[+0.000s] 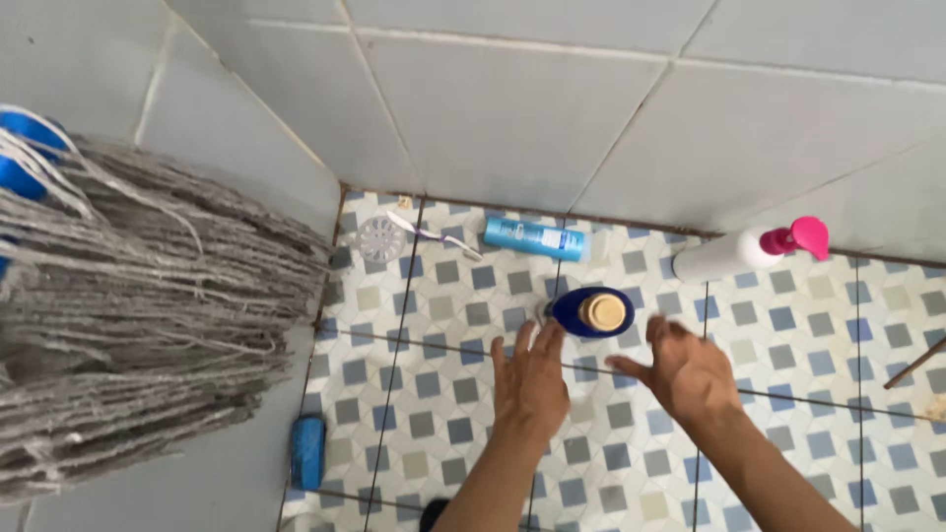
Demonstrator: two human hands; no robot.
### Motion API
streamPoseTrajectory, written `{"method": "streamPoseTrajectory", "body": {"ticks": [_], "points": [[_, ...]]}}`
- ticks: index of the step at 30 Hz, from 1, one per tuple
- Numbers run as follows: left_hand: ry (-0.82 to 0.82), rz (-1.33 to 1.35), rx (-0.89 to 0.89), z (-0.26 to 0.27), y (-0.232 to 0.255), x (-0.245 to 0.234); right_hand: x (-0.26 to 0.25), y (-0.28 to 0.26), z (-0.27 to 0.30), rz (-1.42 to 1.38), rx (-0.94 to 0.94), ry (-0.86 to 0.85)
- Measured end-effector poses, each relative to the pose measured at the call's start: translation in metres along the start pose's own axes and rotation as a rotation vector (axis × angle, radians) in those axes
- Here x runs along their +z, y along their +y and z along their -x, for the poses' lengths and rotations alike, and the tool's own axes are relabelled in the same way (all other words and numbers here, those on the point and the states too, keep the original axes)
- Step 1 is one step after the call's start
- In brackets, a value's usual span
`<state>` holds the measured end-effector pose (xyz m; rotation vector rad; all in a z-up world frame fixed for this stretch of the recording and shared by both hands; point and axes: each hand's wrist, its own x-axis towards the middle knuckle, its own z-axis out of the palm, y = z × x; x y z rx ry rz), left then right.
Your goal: The person picks up a bag of liquid detergent, opens a bottle, and pours the detergent into the bottle before placing the bag on the toilet tank and retrieving a different cleaning product to repeat the process.
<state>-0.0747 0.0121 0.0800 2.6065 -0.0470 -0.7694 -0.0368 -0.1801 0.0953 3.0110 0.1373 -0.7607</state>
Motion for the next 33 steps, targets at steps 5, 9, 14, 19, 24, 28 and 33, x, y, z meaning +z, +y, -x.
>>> {"method": "streamPoseTrajectory", "body": {"ticks": [5, 9, 14, 19, 24, 28, 33], "points": [[0.112, 0.125, -0.088, -0.001, 0.001, -0.003, -0.037, -0.013, 0.0, -0.268, -0.424, 0.33], [0.167, 0.106, 0.029, -0.003, 0.006, -0.014, -0.043, -0.021, -0.004, -0.192, -0.432, 0.234], [0.101, 0.054, 0.085, -0.005, 0.008, -0.012, -0.042, -0.024, -0.011, -0.243, -0.382, 0.184], [0.041, 0.045, 0.076, -0.003, 0.005, -0.006, -0.043, -0.027, -0.007, -0.534, -0.268, 0.195], [0.183, 0.045, 0.058, 0.009, 0.007, -0.015, -0.06, -0.032, 0.012, -0.483, -0.143, 0.134], [0.31, 0.224, 0.024, 0.021, 0.024, -0.053, -0.099, -0.022, 0.045, -0.534, 0.032, 0.059], [0.544, 0.341, 0.143, 0.061, 0.081, -0.147, -0.198, -0.002, 0.095, -0.777, 0.002, 0.217]]}}
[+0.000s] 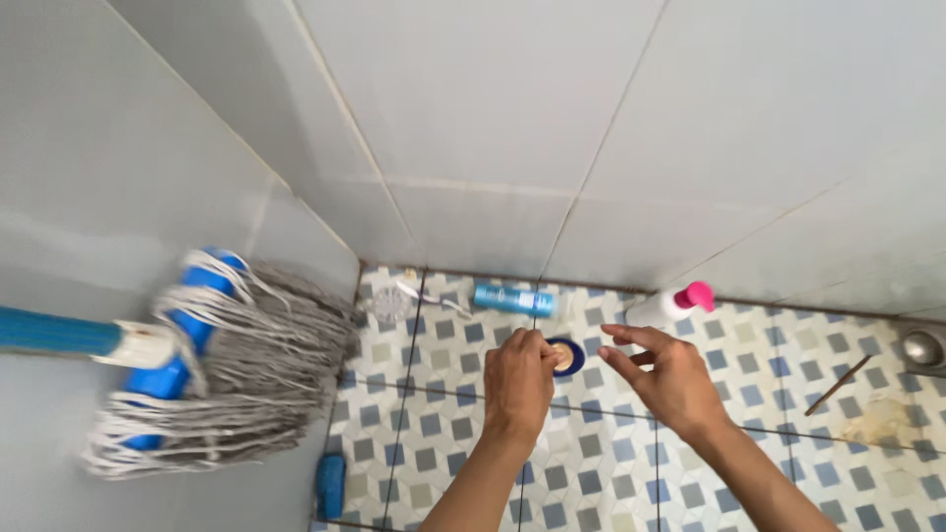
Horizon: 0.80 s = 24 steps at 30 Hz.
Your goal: The person picks up a bag of liquid detergent, opens a bottle, and pours the detergent into the bottle before placing the bag on the toilet tank and retrieving a different cleaning product to repeat the process.
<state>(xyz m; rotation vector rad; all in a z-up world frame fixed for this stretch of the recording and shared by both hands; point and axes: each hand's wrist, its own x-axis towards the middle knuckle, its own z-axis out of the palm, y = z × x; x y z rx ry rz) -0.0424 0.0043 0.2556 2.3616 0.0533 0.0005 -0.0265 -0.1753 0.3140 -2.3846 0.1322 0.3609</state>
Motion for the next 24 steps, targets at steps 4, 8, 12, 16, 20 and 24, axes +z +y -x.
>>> {"method": "streamPoseTrajectory", "body": {"ticks": [4, 8, 12, 16, 20, 24], "points": [[-0.038, 0.185, -0.087, -0.009, 0.105, -0.079, -0.098, -0.072, 0.032, -0.12, 0.167, 0.009], [0.042, 0.244, 0.003, -0.012, 0.213, -0.164, -0.198, -0.139, 0.071, -0.327, 0.037, 0.096], [0.158, 0.4, 0.232, -0.009, 0.301, -0.249, -0.302, -0.201, 0.113, -0.436, -0.059, 0.177], [0.192, 0.457, 0.355, -0.005, 0.376, -0.335, -0.398, -0.263, 0.161, -0.494, -0.057, 0.25], [0.201, 0.463, 0.379, 0.008, 0.446, -0.426, -0.471, -0.333, 0.207, -0.555, -0.16, 0.265], [0.179, 0.411, 0.479, 0.036, 0.505, -0.498, -0.509, -0.394, 0.253, -0.539, -0.201, 0.247]]}}
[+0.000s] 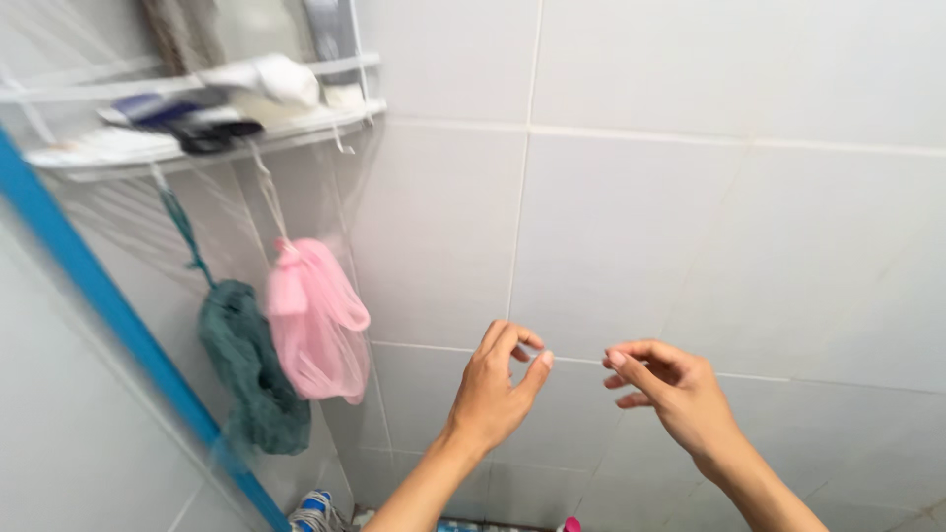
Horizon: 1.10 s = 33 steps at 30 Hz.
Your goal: The person picks up a bag of liquid detergent, opens a bottle, and pours the detergent into the bottle before placing the bag on the toilet tank and retrieving a different cleaning product to repeat the process.
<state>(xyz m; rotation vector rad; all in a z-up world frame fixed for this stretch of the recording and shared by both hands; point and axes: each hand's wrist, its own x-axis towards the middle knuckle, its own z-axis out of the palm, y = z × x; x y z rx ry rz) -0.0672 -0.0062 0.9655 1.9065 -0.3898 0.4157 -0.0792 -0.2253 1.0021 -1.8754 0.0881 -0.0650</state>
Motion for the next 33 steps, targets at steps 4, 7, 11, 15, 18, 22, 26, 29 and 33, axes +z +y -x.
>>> {"method": "streamPoseTrajectory", "body": {"ticks": [4, 7, 11, 15, 18, 22, 26, 29, 33], "points": [[0.003, -0.037, 0.114, -0.013, 0.076, -0.036, 0.003, -0.074, 0.022, -0.063, -0.141, -0.03], [0.018, -0.024, 0.186, -0.021, 0.124, -0.066, 0.0, -0.128, 0.04, -0.098, -0.233, -0.029], [0.035, -0.02, 0.288, -0.028, 0.178, -0.106, -0.006, -0.185, 0.06, -0.062, -0.3, -0.032], [-0.005, -0.056, 0.329, -0.026, 0.212, -0.151, -0.004, -0.228, 0.072, -0.029, -0.368, -0.067], [-0.007, -0.087, 0.335, -0.02, 0.224, -0.179, 0.008, -0.247, 0.075, -0.029, -0.416, -0.094], [0.024, -0.135, 0.28, -0.021, 0.221, -0.217, 0.035, -0.267, 0.071, -0.004, -0.442, -0.122], [0.099, -0.151, 0.255, -0.021, 0.202, -0.254, 0.073, -0.282, 0.061, -0.028, -0.483, -0.145], [0.138, -0.161, 0.3, -0.031, 0.18, -0.281, 0.108, -0.291, 0.047, 0.012, -0.525, -0.155], [0.281, -0.068, 0.178, -0.051, 0.148, -0.31, 0.153, -0.293, 0.02, 0.136, -0.657, -0.139]]}}
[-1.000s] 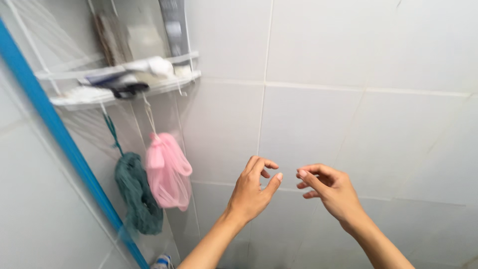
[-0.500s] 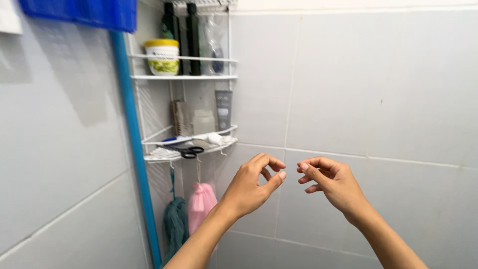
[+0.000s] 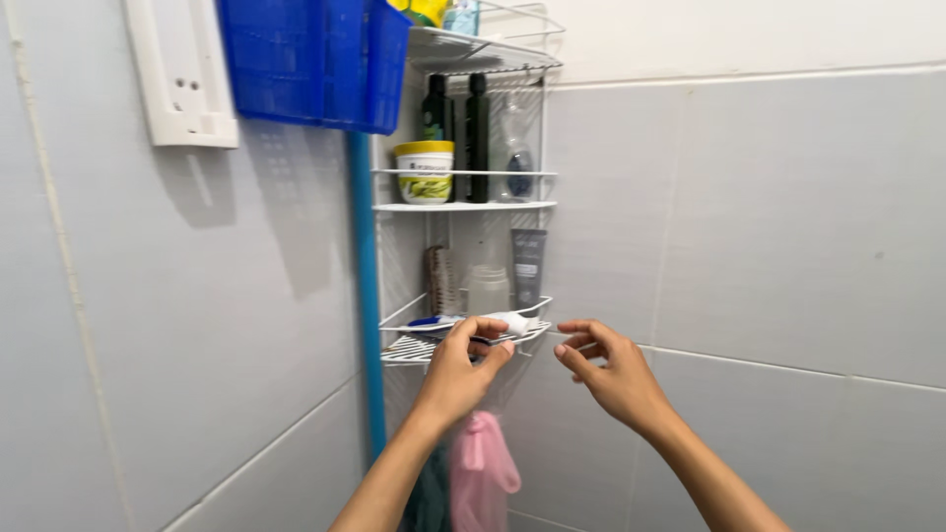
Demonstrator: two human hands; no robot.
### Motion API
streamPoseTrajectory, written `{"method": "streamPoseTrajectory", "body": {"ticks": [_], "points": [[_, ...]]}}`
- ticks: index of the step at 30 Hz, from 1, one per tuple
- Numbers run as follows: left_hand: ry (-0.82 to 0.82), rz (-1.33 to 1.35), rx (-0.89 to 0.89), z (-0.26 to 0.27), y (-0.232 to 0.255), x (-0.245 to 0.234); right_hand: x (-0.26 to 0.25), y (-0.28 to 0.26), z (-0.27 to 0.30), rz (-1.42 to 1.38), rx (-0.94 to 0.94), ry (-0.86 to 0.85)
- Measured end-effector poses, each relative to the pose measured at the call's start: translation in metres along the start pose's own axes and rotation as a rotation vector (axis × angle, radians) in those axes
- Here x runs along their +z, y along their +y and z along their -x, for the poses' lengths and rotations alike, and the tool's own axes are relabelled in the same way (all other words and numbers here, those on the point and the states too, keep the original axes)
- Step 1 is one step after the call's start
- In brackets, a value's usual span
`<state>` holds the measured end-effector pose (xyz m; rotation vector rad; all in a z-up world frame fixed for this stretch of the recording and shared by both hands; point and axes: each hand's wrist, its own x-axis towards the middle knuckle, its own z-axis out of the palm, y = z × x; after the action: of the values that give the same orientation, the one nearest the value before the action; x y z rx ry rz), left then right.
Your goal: The person picks up a bag of liquid detergent, opens a bottle, and pours the detergent into the bottle before placing the bag on the toilet tank and retrieving a different cleaning product to repeat the process.
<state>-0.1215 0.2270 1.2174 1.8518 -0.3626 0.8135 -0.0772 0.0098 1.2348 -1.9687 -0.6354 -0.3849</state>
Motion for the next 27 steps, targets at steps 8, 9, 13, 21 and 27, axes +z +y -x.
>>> {"method": "streamPoseTrajectory", "body": {"ticks": [8, 9, 13, 21, 27], "points": [[0.039, -0.06, -0.188, -0.02, -0.039, -0.046, 0.069, 0.016, -0.097, 0.067, -0.008, 0.024], [0.058, -0.068, -0.161, -0.025, -0.042, -0.047, 0.078, 0.018, -0.111, 0.121, -0.153, 0.077], [0.095, -0.138, -0.161, -0.049, -0.06, -0.041, 0.102, 0.029, -0.157, 0.223, -0.225, 0.077], [0.244, -0.057, -0.159, -0.123, -0.113, 0.0, 0.127, 0.053, -0.219, 0.276, -0.185, 0.019], [0.27, -0.072, -0.223, -0.133, -0.125, 0.004, 0.134, 0.058, -0.232, 0.27, -0.019, -0.034]]}}
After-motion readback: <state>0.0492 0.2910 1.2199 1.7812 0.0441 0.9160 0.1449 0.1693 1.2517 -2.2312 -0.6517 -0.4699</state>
